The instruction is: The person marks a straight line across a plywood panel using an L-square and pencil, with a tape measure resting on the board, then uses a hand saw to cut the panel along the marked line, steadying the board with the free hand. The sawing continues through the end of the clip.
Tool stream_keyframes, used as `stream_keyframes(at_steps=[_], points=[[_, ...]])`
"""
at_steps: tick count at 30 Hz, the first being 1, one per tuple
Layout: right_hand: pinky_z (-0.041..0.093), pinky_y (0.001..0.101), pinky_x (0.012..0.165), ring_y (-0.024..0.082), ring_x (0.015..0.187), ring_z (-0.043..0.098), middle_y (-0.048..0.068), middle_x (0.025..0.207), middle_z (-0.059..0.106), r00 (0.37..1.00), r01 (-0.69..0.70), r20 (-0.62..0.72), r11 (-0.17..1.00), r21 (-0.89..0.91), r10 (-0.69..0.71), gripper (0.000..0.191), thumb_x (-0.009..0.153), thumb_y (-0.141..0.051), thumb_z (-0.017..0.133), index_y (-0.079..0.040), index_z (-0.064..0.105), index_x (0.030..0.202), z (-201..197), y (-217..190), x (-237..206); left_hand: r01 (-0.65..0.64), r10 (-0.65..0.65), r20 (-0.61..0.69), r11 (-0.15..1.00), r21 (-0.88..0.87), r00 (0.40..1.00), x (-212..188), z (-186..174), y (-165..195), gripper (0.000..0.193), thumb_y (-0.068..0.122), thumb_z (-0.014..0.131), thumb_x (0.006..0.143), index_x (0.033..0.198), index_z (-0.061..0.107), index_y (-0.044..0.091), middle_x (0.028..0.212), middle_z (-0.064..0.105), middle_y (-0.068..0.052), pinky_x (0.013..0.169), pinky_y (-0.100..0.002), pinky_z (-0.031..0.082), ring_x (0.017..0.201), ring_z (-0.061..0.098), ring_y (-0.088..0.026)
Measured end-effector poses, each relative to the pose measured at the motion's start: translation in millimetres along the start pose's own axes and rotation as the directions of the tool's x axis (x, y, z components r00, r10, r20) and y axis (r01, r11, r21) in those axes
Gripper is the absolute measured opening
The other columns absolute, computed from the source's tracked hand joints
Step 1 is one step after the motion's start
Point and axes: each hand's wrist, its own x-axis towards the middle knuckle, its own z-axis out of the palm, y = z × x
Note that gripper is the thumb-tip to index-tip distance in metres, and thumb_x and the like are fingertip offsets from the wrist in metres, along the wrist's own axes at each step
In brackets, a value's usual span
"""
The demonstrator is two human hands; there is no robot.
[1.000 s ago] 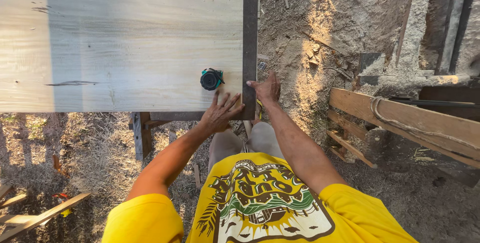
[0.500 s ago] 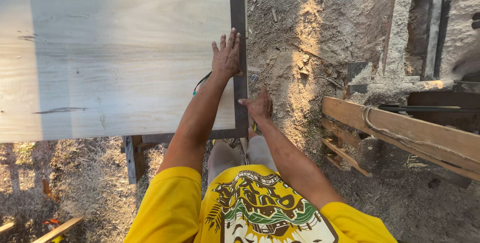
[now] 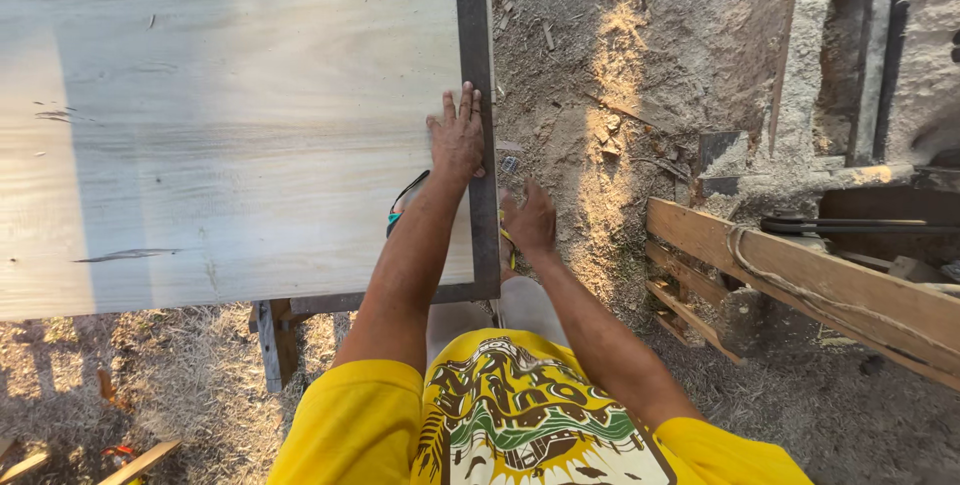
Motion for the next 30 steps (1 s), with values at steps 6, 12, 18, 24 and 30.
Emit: stream_keyframes(at_steps=[6,12,18,24,30], points=[[0.057,0.0507,0.081,0.042,0.097,0.071,0.025,0.113,0.069,0.892,0.401,-0.246,0.915,0.046,-0.379,0.032,0.109,-0.017,0.046,-0.003,0.052,0.137,-22,-41,109,0.018,-0.018,0.014,1.000,0.013,1.000,9,4,-1,0.147,0.034,0.101,0.051,0.165,0.011,0.010,0.173,0.003,-0.007,0.108,-0.067,0.038,0.156,0.015,-0.038],[0.055,0.0545,0.072,0.045,0.087,0.072,0.023,0.099,0.070,0.911,0.387,-0.204,0.914,0.120,-0.359,0.030,0.108,-0.018,0.046,-0.004,0.047,0.135,-27,-99,193,0.009,-0.009,-0.016,1.000,0.018,1.000,14,6,-2,0.142,0.033,0.099,0.053,0.164,0.013,0.007,0.172,0.006,-0.009,0.107,-0.069,0.039,0.155,0.017,-0.040],[0.060,0.0488,0.071,0.041,0.087,0.074,0.022,0.101,0.072,0.791,0.546,-0.334,0.838,0.008,-0.512,0.029,0.106,-0.014,0.048,-0.008,0.050,0.135,-22,-125,243,0.010,-0.010,-0.036,1.000,0.000,0.999,22,17,-6,0.110,0.020,0.081,0.076,0.163,0.015,0.005,0.172,0.007,-0.010,0.108,-0.070,0.036,0.154,0.018,-0.042],[0.063,0.0407,0.069,0.030,0.083,0.077,0.013,0.092,0.073,0.841,0.491,-0.258,0.871,0.000,-0.475,0.032,0.109,-0.014,0.047,-0.012,0.049,0.141,-21,-142,285,0.018,-0.020,-0.033,0.998,-0.056,0.999,31,25,-7,0.081,0.010,0.056,0.094,0.163,0.013,0.007,0.172,0.003,-0.008,0.111,-0.072,0.032,0.155,0.014,-0.041],[0.062,0.0416,0.069,0.028,0.082,0.076,0.013,0.091,0.073,0.876,0.429,-0.222,0.902,-0.047,-0.428,0.034,0.108,-0.015,0.051,-0.013,0.052,0.142,-22,-148,299,0.020,-0.020,0.009,0.998,-0.060,1.000,33,25,-8,0.076,0.013,0.050,0.098,0.164,0.012,0.007,0.172,0.001,-0.008,0.111,-0.073,0.029,0.155,0.012,-0.041]])
